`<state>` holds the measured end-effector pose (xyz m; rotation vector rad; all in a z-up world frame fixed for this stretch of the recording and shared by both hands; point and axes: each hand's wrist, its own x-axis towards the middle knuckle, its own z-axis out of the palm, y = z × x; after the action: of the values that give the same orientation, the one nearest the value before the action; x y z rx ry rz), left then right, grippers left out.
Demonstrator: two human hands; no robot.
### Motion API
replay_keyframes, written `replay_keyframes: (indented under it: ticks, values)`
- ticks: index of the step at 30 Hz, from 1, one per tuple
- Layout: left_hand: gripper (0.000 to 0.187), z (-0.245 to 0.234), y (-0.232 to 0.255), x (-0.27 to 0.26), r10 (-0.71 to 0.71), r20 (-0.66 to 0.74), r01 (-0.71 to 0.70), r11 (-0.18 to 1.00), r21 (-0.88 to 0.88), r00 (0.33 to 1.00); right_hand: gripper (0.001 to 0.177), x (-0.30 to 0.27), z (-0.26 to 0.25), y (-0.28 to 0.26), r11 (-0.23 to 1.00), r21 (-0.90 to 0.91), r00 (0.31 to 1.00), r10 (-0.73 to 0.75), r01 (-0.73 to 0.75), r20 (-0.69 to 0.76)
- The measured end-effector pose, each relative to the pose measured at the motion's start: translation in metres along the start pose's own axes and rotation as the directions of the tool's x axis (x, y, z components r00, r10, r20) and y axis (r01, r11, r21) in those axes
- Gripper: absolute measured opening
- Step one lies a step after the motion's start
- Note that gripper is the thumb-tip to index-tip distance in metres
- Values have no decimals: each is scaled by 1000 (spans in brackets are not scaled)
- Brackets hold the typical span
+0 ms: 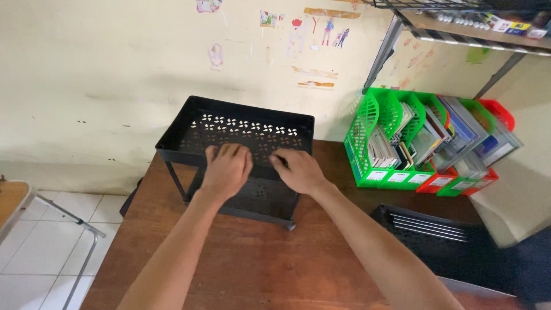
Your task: The person assembles a black plastic two-tier rolling shelf by inserting vertical poles into the base and trays, then securing them with small black caps. The person handles the trays, poles, and caps by hand on a wooden table.
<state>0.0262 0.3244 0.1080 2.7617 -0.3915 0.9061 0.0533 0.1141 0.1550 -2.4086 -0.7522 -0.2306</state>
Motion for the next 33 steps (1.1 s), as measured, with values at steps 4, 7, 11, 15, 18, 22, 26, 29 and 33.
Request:
replay_keyframes:
  ticks: [4,7,11,15,18,22,26,29,33]
  values:
    - [22,10,31,-7,67,-28,-72,957,-280,997,23,-1,2,0,975,219,998,-50,43,23]
    - [21,5,28,-13,125,-67,-138,955,-261,990,19,-11,-3,9,962,133,970,-241,236,19]
    - [22,-4,29,-17,122,-83,-141,946,-293,989,19,-28,-6,19,921,-36,921,-389,389,22]
    - [29,-9,34,-14,141,-122,-170,948,-271,982,31,-28,3,22,884,-76,882,-466,461,-69]
    - [31,-8,34,-14,151,-149,-186,946,-265,977,27,-27,13,28,897,-85,888,-442,434,-126]
    - [29,-5,34,-17,157,-189,-209,931,-298,969,30,-26,23,35,906,-58,884,-422,419,-203]
    - [31,6,30,-9,168,-246,-230,942,-247,955,33,-17,28,42,908,-54,875,-415,416,-249]
    - [34,16,30,-11,145,-250,-208,947,-247,957,31,-23,31,44,907,-40,873,-416,420,-253]
    - [35,22,30,-5,170,-351,-252,946,-204,921,32,-17,23,42,887,-66,852,-458,457,-253]
